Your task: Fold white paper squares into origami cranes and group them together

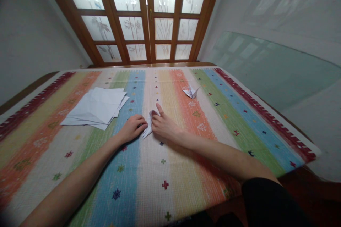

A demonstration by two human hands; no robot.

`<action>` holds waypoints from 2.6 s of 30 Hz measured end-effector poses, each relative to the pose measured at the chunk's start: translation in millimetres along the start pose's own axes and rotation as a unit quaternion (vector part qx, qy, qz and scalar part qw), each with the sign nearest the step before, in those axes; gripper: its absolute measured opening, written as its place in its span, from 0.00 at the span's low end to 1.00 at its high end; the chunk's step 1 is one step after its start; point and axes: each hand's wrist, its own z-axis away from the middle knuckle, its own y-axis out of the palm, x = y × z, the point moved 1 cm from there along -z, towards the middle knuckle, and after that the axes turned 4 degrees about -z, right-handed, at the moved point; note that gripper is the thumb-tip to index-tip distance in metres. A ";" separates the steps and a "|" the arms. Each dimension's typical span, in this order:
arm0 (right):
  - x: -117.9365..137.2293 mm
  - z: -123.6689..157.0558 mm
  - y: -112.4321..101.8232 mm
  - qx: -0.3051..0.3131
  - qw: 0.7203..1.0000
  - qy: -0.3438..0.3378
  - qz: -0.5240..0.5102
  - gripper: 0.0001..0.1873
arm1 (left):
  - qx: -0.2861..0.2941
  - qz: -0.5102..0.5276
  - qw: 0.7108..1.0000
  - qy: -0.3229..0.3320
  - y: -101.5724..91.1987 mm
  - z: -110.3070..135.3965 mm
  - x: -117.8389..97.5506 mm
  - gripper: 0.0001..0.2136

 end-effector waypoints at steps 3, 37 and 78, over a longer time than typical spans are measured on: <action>4.4 -4.1 2.3 0.005 1.000 0.018 -0.004 0.09 | 0.000 0.005 1.000 -0.003 -1.8 1.0 -0.9 0.12; -25.8 8.9 51.5 -0.127 0.837 0.340 -0.409 0.14 | 0.007 -0.028 0.999 0.016 4.4 5.2 -0.5 0.28; -17.8 -11.3 24.9 -0.255 0.580 0.394 -0.666 0.13 | -0.236 0.338 0.893 -0.183 -10.2 -26.7 -25.3 0.09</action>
